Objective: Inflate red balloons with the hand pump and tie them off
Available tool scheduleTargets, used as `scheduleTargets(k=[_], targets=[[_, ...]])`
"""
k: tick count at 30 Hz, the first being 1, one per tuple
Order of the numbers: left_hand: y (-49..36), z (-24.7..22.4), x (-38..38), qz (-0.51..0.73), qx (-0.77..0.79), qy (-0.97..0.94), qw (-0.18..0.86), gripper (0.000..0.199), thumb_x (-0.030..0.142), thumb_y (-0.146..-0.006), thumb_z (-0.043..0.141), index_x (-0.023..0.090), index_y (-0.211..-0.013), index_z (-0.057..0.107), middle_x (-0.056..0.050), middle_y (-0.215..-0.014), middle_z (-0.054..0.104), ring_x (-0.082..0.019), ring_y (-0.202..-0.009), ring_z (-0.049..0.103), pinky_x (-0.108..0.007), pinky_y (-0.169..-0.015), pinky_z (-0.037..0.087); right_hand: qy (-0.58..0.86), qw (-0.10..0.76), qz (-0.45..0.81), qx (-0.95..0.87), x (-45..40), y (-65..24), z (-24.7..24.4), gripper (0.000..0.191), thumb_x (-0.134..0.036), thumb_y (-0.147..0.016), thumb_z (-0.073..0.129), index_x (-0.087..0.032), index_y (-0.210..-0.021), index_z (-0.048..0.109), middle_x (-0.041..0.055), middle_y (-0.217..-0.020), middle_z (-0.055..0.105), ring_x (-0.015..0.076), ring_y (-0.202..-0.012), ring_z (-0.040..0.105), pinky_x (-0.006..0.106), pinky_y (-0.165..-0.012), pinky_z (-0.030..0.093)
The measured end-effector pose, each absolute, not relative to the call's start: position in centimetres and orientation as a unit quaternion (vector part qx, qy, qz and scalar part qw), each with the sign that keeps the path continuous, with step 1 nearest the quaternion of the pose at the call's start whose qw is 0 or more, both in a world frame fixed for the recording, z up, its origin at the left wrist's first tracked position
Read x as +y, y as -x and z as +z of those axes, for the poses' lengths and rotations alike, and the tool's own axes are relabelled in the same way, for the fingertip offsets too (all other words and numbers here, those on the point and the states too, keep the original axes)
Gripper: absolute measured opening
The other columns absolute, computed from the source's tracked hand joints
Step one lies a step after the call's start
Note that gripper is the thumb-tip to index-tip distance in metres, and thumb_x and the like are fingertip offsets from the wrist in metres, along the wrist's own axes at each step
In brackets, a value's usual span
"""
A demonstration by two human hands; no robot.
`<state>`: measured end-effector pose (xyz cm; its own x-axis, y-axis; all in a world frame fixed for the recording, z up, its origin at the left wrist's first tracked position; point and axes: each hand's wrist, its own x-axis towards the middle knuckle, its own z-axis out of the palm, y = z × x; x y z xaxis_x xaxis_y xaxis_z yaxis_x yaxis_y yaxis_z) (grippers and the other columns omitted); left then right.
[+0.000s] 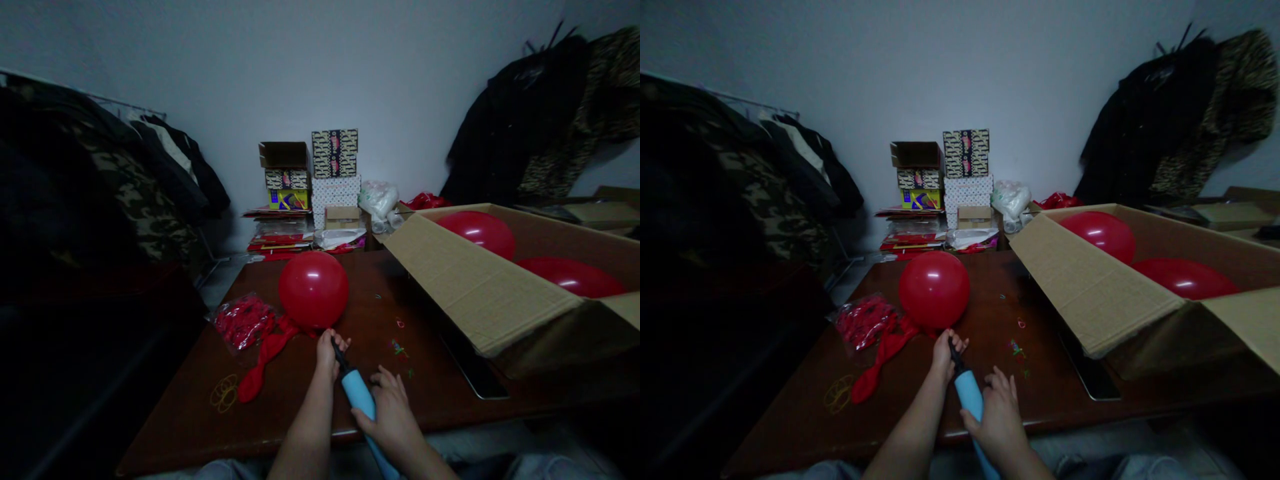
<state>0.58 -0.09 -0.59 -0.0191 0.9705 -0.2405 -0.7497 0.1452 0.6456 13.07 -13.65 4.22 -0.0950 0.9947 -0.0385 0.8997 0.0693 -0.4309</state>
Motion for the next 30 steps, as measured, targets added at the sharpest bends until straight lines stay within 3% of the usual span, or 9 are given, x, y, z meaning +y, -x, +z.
scheduleTargets(k=[9, 13, 16, 20, 24, 27, 30], targets=[[-0.5, -0.5, 0.1, 0.634, 0.330, -0.165, 0.680, 0.019, 0.030, -0.076, 0.049, 0.020, -0.063, 0.039, 0.009, -0.042, 0.038, -0.007, -0.035, 0.035, -0.036, -0.068, 0.048, 0.618, 0.077, 0.243, -0.744, -18.9, -18.0, 1.6, 0.047, -0.054, -0.067, 0.057, -0.020, -0.099, 0.064, 0.0113, -0.124, 0.052, 0.0360, -0.128, 0.027, 0.056, -0.105, 0.013], [-0.5, -0.4, 0.0, 0.631, 0.335, -0.152, 0.683, 0.020, 0.029, -0.075, 0.051, 0.020, -0.063, 0.039, 0.009, -0.043, 0.038, -0.006, -0.035, 0.035, -0.035, -0.069, 0.048, 0.613, 0.082, 0.271, -0.738, -20.1, -20.3, -0.3, 0.026, -0.037, -0.080, 0.046, -0.024, -0.087, 0.067, 0.0070, -0.119, 0.058, 0.0318, -0.126, 0.034, 0.055, -0.104, 0.018], [-0.5, -0.4, -0.1, 0.631, 0.332, -0.148, 0.685, 0.021, 0.029, -0.074, 0.053, 0.019, -0.063, 0.038, 0.010, -0.043, 0.038, -0.006, -0.036, 0.035, -0.035, -0.070, 0.048, 0.628, 0.094, 0.271, -0.724, -20.5, -21.0, -1.2, 0.025, -0.025, -0.080, 0.041, -0.025, -0.082, 0.066, 0.0033, -0.114, 0.061, 0.0281, -0.125, 0.036, 0.055, -0.105, 0.019], [-0.4, -0.5, -0.2, 0.631, 0.332, -0.155, 0.684, 0.022, 0.030, -0.074, 0.054, 0.019, -0.063, 0.038, 0.009, -0.044, 0.038, -0.006, -0.037, 0.036, -0.036, -0.071, 0.048, 0.633, 0.074, 0.284, -0.716, -20.4, -20.5, -0.7, 0.028, -0.021, -0.079, 0.039, -0.024, -0.077, 0.066, 0.0028, -0.121, 0.057, 0.0268, -0.128, 0.032, 0.052, -0.106, 0.016], [-0.4, -0.3, -0.2, 0.621, 0.335, -0.160, 0.691, 0.022, 0.032, -0.074, 0.054, 0.019, -0.063, 0.038, 0.009, -0.045, 0.038, -0.006, -0.037, 0.035, -0.037, -0.071, 0.047, 0.615, 0.063, 0.272, -0.738, -19.9, -19.1, 0.7, 0.024, -0.033, -0.076, 0.047, -0.020, -0.075, 0.068, 0.0084, -0.128, 0.051, 0.0323, -0.130, 0.027, 0.054, -0.106, 0.011], [-0.4, -0.1, -0.1, 0.614, 0.331, -0.164, 0.697, 0.023, 0.033, -0.074, 0.054, 0.019, -0.064, 0.038, 0.009, -0.045, 0.038, -0.006, -0.037, 0.035, -0.037, -0.071, 0.047, 0.614, 0.077, 0.256, -0.743, -19.4, -17.8, 2.0, 0.035, -0.049, -0.068, 0.057, -0.018, -0.081, 0.068, 0.0119, -0.128, 0.049, 0.0357, -0.129, 0.026, 0.053, -0.106, 0.010], [-0.5, 0.0, -0.1, 0.610, 0.334, -0.164, 0.700, 0.023, 0.033, -0.074, 0.054, 0.019, -0.064, 0.038, 0.009, -0.045, 0.038, -0.006, -0.037, 0.035, -0.036, -0.070, 0.047, 0.628, 0.097, 0.237, -0.735, -18.5, -16.4, 3.4, 0.043, -0.051, -0.066, 0.057, -0.018, -0.092, 0.067, 0.0112, -0.126, 0.050, 0.0336, -0.129, 0.027, 0.051, -0.107, 0.009]])
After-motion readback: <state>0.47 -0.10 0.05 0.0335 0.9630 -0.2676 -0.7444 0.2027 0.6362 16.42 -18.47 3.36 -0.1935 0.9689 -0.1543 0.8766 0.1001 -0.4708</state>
